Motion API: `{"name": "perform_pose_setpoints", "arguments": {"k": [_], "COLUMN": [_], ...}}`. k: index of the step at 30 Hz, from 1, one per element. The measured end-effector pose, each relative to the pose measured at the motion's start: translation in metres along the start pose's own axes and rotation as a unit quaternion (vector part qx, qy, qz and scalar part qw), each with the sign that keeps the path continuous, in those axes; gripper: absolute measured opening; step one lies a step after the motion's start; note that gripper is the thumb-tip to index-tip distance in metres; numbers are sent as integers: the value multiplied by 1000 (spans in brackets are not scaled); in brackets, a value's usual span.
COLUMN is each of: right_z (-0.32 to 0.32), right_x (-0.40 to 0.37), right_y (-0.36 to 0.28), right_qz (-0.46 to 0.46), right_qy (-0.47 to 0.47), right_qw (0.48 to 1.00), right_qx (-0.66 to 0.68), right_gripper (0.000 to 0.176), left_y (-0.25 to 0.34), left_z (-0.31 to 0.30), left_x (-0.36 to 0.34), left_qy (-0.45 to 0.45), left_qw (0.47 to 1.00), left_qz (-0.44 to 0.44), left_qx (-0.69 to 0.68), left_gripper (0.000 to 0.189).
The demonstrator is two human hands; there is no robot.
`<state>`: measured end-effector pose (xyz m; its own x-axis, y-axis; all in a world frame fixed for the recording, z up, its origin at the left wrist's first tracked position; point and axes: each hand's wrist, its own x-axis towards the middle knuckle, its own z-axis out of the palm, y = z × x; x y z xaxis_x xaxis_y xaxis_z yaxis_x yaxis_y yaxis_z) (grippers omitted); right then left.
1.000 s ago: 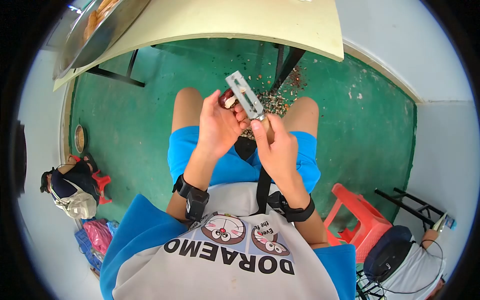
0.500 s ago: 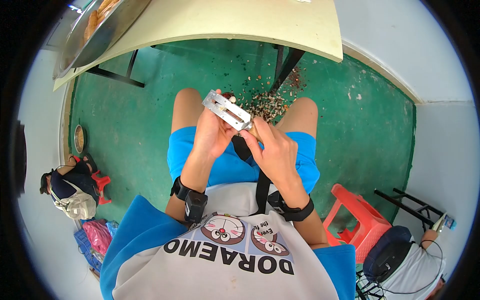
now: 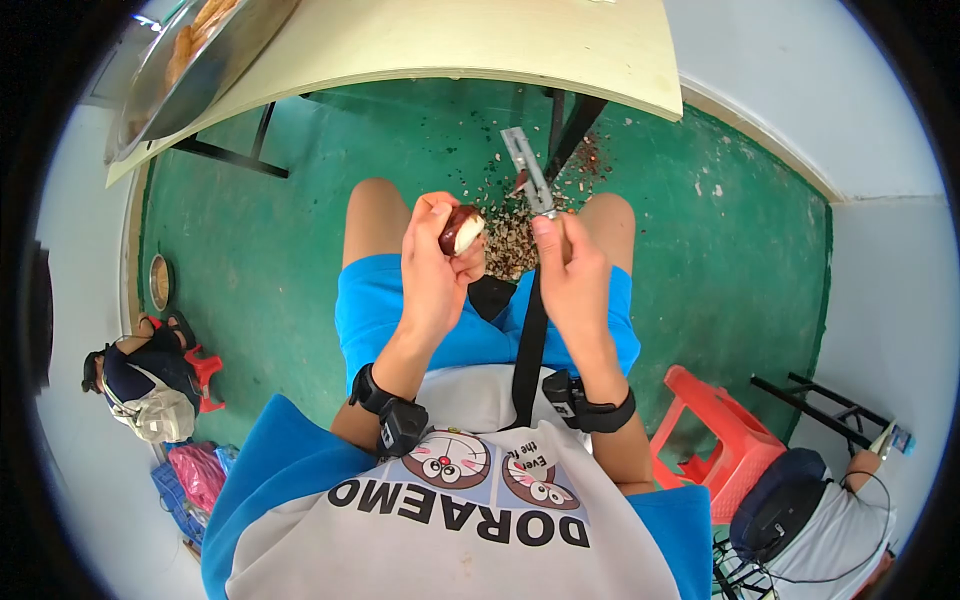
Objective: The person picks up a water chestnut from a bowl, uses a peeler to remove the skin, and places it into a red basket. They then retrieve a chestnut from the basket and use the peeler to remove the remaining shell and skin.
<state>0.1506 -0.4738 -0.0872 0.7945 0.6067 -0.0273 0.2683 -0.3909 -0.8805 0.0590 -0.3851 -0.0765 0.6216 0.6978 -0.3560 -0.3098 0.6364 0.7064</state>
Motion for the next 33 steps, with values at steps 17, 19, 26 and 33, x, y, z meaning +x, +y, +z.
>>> {"name": "perform_pose_setpoints", "arguments": {"k": [17, 19, 26, 33], "right_z": [3, 7, 8, 7], "right_x": [-21, -23, -23, -19], "right_y": [6, 5, 0, -5], "right_qz": [-150, -195, -236, -182], "right_qy": [-57, -52, -20, -30], "right_qw": [985, 977, 965, 981], "right_qx": [-65, -66, -115, -67], "right_gripper": [29, 28, 28, 26], "left_y": [2, 2, 3, 5], "left_z": [-13, -10, -11, -14], "left_x": [20, 21, 17, 17], "left_qy": [36, 69, 93, 34], "left_qw": [995, 997, 993, 998], "left_qz": [-54, -29, 28, 34], "left_qx": [-73, -4, 60, -32], "left_gripper": [22, 27, 15, 16]}}
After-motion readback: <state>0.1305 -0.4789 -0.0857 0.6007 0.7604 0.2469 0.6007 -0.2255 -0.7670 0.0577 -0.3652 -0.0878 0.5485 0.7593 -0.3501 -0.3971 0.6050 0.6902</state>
